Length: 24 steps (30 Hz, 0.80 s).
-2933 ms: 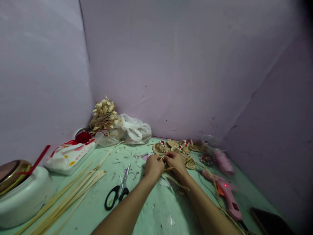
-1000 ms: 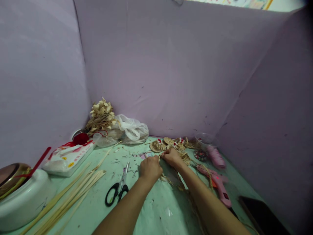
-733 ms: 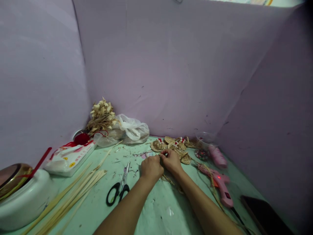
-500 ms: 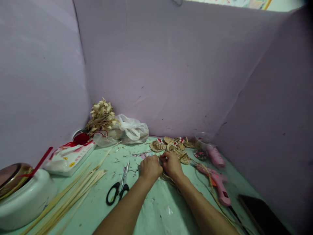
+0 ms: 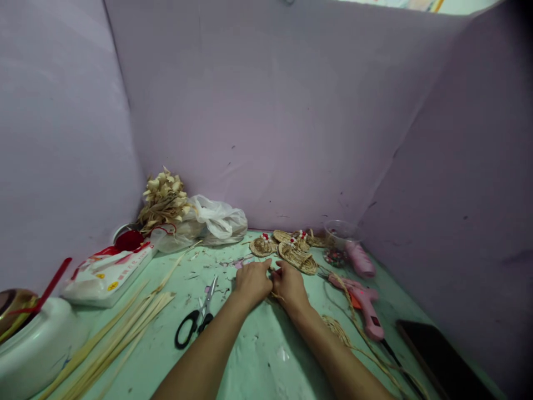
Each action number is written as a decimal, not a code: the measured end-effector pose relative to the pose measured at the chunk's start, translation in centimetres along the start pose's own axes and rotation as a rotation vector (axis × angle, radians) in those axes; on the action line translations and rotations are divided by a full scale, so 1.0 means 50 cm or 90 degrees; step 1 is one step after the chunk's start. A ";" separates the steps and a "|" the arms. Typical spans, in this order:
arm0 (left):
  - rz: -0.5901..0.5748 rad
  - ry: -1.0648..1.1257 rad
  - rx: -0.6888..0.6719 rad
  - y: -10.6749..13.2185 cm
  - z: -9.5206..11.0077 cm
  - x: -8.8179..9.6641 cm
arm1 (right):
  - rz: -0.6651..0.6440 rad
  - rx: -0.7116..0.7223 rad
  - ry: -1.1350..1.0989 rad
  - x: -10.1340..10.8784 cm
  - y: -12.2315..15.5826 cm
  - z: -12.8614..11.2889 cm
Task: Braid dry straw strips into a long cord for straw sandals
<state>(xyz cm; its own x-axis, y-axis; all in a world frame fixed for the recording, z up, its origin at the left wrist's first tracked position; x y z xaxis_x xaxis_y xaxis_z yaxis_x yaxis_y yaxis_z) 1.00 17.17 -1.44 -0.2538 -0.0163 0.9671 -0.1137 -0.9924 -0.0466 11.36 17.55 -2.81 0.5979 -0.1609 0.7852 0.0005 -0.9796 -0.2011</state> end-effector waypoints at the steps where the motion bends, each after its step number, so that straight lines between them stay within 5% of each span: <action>1: 0.001 0.000 -0.001 -0.001 -0.001 -0.002 | 0.004 -0.035 0.008 0.002 0.003 0.000; 13: -0.021 0.002 0.013 -0.007 -0.002 0.001 | -0.037 -0.007 0.079 0.030 0.063 -0.025; 24: 0.019 0.027 0.097 -0.010 -0.005 -0.009 | -0.037 -0.068 0.172 0.063 0.037 0.001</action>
<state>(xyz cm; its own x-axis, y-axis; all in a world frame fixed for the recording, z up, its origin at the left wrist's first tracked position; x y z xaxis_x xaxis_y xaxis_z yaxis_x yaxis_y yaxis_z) 0.95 17.72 -1.89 -0.2950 -0.0436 0.9545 0.0399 -0.9986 -0.0333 13.26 15.26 -0.73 0.3646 -0.1171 0.9238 -0.0644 -0.9929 -0.1004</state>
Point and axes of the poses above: each hand's wrist, its own y-axis away from the middle knuckle, its own x-axis out of the back of the hand, z = x × y, the point moved 2 cm from there along -y, towards the middle knuckle, and after that the axes turned 4 degrees about -y, right-handed, at the moved point
